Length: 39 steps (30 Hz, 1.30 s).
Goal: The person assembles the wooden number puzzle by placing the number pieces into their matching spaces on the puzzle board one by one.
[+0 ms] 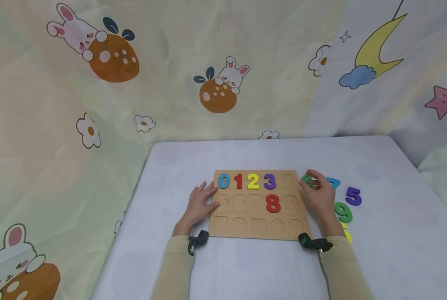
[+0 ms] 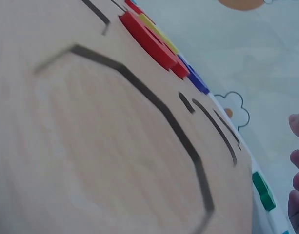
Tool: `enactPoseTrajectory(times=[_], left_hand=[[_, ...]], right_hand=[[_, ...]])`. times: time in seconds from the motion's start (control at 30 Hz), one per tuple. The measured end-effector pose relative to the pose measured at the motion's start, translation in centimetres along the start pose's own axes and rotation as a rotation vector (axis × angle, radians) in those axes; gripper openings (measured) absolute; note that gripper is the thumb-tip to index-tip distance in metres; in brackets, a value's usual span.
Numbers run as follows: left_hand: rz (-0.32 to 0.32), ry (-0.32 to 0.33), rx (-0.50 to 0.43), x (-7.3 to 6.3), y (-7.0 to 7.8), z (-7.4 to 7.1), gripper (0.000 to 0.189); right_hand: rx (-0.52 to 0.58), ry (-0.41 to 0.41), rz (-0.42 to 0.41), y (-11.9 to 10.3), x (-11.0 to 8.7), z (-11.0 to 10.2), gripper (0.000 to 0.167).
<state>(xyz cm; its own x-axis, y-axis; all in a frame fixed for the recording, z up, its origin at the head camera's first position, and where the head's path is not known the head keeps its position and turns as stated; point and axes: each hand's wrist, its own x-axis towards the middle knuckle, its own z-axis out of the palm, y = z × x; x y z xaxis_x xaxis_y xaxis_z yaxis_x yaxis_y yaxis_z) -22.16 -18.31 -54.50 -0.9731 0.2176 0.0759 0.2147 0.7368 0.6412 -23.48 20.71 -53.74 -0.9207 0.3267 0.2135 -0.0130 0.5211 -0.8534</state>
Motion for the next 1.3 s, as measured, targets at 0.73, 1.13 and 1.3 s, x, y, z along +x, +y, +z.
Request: enactPoseTrajectory(times=[0.73, 1.13, 1.3], left_hand=[[-0.025, -0.009, 0.007, -0.4, -0.1, 0.3, 0.058], [-0.031, 0.018, 0.003, -1.0, -0.2, 0.3, 0.058], [-0.031, 0.011, 0.015, -0.6, 0.1, 0.2, 0.058]], right_hand=[[-0.199, -0.282, 0.011, 2.4, 1.3, -2.3, 0.074], [-0.271, -0.3, -0.068, 2.5, 1.3, -1.7, 0.064], [-0.262, -0.281, -0.035, 2.4, 1.4, -1.8, 0.062]])
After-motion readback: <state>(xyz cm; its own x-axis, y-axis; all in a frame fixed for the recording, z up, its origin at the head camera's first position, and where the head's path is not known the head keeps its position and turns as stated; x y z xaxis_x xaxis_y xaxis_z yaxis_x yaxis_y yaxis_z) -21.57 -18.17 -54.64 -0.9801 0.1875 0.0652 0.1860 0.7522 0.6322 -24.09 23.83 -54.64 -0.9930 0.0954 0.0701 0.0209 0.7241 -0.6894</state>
